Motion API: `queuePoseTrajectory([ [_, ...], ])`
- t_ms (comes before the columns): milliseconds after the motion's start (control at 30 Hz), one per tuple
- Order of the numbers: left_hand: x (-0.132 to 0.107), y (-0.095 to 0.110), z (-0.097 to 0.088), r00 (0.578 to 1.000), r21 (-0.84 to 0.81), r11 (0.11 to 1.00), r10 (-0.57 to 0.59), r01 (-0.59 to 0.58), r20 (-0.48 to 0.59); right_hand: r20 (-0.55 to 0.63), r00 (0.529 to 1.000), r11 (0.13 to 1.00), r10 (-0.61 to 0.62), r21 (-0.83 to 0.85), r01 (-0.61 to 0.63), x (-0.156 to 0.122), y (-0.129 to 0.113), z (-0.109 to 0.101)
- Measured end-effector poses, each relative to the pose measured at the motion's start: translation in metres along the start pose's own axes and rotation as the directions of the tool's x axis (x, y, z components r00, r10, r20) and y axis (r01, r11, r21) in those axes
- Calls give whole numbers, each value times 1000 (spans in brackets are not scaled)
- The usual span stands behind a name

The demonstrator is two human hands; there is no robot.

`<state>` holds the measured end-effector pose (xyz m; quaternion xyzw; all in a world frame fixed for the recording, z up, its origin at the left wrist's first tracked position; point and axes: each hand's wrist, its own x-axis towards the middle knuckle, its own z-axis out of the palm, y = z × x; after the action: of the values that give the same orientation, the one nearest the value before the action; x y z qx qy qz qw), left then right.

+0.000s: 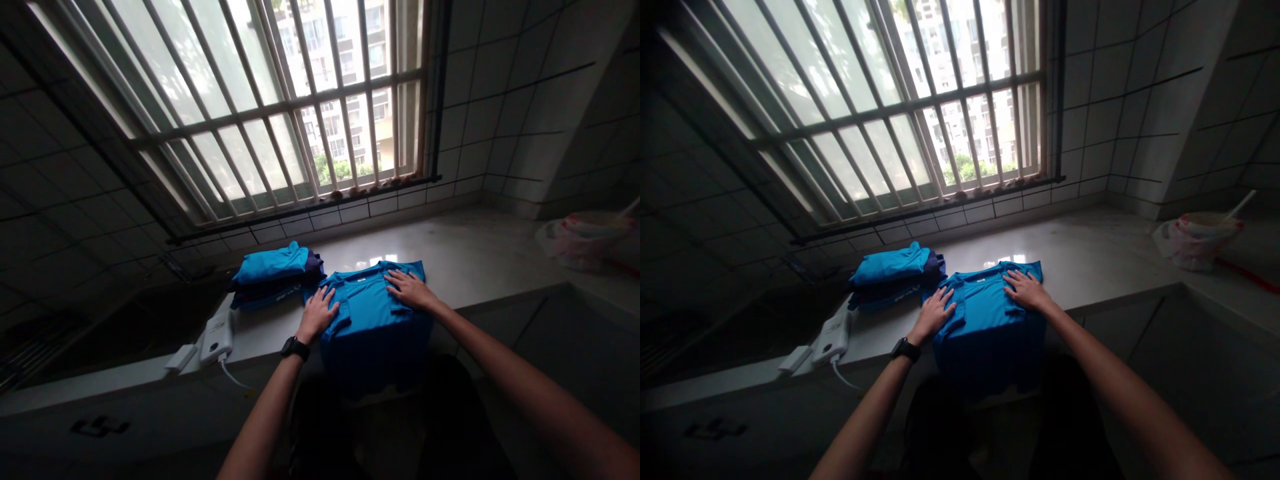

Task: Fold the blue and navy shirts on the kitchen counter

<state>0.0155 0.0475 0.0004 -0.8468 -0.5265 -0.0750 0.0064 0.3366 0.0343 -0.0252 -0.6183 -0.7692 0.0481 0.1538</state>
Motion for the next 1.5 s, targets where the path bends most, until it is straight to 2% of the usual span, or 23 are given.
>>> queuePoseTrajectory([
  [200,-1,2,1,999,-21,1000,-18,17,-27,0,1000,999,31,32,-31,-2,0,0],
  [333,-2,1,3,999,-30,999,-17,16,-44,-6,999,999,-36,6,36,-4,2,1],
  [567,-1,3,1,998,-34,998,-53,54,19,1,1000,999,-29,26,29,-7,0,-3],
  [833,-2,0,8,997,-102,994,-52,46,-54,31,999,999,-35,4,34,-6,2,0],
  [967,0,10,-5,997,-62,996,-66,63,-44,80,996,999,-35,3,35,0,8,-4],
  [1067,2,13,-24,994,48,994,-93,96,-54,166,983,994,-78,95,63,9,21,-18],
  [1133,4,11,-38,976,90,972,-215,219,-44,123,989,990,-79,126,63,16,30,-31],
  [1233,12,-1,-54,888,85,886,-460,456,26,32,999,998,24,58,-26,30,36,-49],
  [1300,20,-13,-58,840,51,849,-527,525,126,118,986,992,114,42,-119,39,33,-57],
  [1333,24,-19,-58,836,21,851,-520,525,175,186,972,986,143,54,-156,44,30,-60],
  [1400,31,-31,-53,866,-73,877,-451,475,215,293,942,975,164,94,-199,53,25,-66],
  [1500,46,-46,-48,948,-233,920,-293,316,128,359,924,968,133,152,-199,64,18,-74],
])
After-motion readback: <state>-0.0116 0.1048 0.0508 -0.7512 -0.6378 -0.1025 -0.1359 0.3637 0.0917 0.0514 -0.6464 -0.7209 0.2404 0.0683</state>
